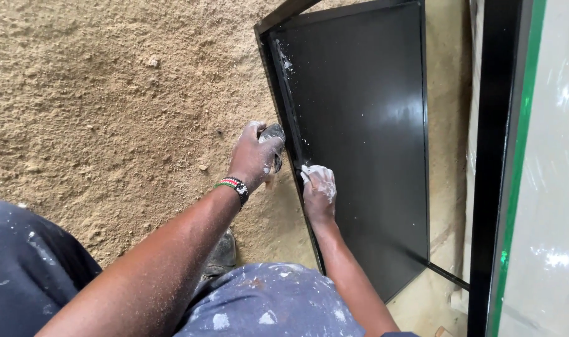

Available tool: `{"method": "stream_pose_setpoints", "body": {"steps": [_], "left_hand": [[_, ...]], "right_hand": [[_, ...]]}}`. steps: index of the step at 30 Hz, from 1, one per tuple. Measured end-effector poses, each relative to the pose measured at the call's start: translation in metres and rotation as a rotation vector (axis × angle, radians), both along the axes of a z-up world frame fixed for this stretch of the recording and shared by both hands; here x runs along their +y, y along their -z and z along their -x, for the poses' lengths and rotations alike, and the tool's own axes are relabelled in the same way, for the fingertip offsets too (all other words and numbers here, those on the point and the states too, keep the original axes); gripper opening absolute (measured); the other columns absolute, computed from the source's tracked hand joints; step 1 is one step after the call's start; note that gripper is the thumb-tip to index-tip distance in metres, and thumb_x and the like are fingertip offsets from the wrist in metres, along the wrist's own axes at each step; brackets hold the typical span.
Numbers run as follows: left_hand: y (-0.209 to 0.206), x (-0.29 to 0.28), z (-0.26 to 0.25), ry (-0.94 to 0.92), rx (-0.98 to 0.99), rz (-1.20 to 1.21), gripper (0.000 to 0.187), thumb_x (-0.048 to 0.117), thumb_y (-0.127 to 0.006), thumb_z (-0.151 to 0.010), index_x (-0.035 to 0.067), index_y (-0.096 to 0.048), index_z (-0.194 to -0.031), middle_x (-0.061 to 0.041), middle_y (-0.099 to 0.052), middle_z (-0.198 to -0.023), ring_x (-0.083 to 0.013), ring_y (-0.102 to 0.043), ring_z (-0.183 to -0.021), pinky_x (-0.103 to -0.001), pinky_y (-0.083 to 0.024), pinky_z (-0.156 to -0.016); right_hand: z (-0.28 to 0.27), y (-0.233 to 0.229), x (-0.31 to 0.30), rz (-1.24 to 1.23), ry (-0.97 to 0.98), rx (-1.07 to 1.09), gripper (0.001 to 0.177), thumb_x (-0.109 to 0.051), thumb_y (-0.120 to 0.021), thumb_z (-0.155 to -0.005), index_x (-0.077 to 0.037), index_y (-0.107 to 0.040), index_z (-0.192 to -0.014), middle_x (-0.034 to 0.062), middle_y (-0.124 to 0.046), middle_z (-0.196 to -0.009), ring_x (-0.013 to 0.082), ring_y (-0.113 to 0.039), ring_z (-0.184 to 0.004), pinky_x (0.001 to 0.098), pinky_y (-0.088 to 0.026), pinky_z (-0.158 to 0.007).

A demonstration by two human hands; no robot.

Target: Applying white filler or paint to the inner edge of a black metal table frame using a small wooden applicator.

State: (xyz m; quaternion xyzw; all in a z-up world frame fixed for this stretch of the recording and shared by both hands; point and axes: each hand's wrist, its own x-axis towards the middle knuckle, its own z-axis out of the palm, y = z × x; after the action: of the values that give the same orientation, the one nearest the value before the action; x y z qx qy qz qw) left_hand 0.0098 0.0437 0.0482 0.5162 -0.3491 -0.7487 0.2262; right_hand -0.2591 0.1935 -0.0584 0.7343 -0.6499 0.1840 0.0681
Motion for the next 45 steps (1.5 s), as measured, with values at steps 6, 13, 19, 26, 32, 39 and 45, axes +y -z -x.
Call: {"method": "stream_pose_setpoints", "body": {"steps": [6,13,19,26,32,39,45], "left_hand": [[0.036,0.002,0.016,-0.018,-0.049,-0.021,0.082,0.042,-0.083,-0.098,0.011,-0.061,-0.171,-0.025,-0.073,-0.162,-0.0490,-0.068,-0.153,-0.066,-0.060,-0.124],[0.026,-0.004,0.012,-0.045,-0.009,-0.034,0.083,0.037,-0.081,-0.099,0.004,-0.058,-0.172,-0.031,-0.068,-0.166,-0.0519,-0.066,-0.154,-0.068,-0.058,-0.125],[0.032,-0.004,0.015,-0.059,-0.001,-0.044,0.083,0.037,-0.080,-0.100,0.005,-0.057,-0.173,-0.029,-0.068,-0.165,-0.0507,-0.066,-0.154,-0.068,-0.058,-0.124],[0.028,-0.005,0.011,-0.029,0.008,-0.008,0.081,0.036,-0.080,-0.104,0.001,-0.056,-0.173,-0.030,-0.065,-0.171,-0.0509,-0.061,-0.161,-0.069,-0.054,-0.128],[0.024,-0.008,0.006,-0.030,0.015,-0.021,0.081,0.036,-0.080,-0.104,0.001,-0.056,-0.172,-0.030,-0.065,-0.172,-0.0509,-0.060,-0.162,-0.070,-0.052,-0.130],[0.035,-0.011,0.008,-0.033,0.017,0.001,0.072,0.037,-0.082,-0.103,0.001,-0.064,-0.163,-0.028,-0.070,-0.165,-0.0497,-0.065,-0.157,-0.070,-0.055,-0.127],[0.042,-0.011,0.011,-0.038,0.016,-0.013,0.069,0.037,-0.083,-0.102,0.002,-0.066,-0.159,-0.029,-0.072,-0.161,-0.0495,-0.067,-0.154,-0.070,-0.057,-0.125]], "right_hand": [[-0.008,-0.002,-0.021,-0.055,0.301,-0.215,0.012,-0.023,-0.085,-0.112,-0.013,-0.089,-0.118,0.0073,-0.083,-0.113,0.0369,-0.080,-0.114,0.0500,-0.064,-0.105],[-0.001,-0.006,-0.063,-0.085,0.151,-0.152,0.012,-0.018,-0.086,-0.108,-0.016,-0.089,-0.119,0.0074,-0.083,-0.109,0.0367,-0.082,-0.110,0.0493,-0.067,-0.104],[-0.013,-0.021,-0.077,-0.201,0.213,-0.198,0.021,-0.021,-0.090,-0.103,-0.014,-0.086,-0.123,0.0113,-0.083,-0.106,0.0403,-0.082,-0.106,0.0538,-0.067,-0.098],[-0.028,-0.034,-0.092,-0.190,0.156,-0.240,0.015,-0.013,-0.085,-0.107,-0.010,-0.089,-0.121,0.0105,-0.085,-0.109,0.0393,-0.083,-0.111,0.0507,-0.068,-0.103],[-0.012,-0.012,-0.099,-0.171,0.168,-0.213,0.014,-0.013,-0.088,-0.104,-0.012,-0.089,-0.117,0.0078,-0.083,-0.108,0.0356,-0.082,-0.112,0.0483,-0.067,-0.104],[-0.014,-0.017,-0.103,-0.182,0.189,-0.232,0.018,-0.018,-0.092,-0.101,-0.015,-0.087,-0.117,0.0075,-0.081,-0.104,0.0342,-0.081,-0.105,0.0467,-0.067,-0.097],[-0.015,-0.015,-0.103,-0.177,0.188,-0.184,0.015,-0.024,-0.092,-0.104,-0.012,-0.088,-0.112,0.0097,-0.082,-0.103,0.0373,-0.081,-0.103,0.0487,-0.067,-0.096]]}}
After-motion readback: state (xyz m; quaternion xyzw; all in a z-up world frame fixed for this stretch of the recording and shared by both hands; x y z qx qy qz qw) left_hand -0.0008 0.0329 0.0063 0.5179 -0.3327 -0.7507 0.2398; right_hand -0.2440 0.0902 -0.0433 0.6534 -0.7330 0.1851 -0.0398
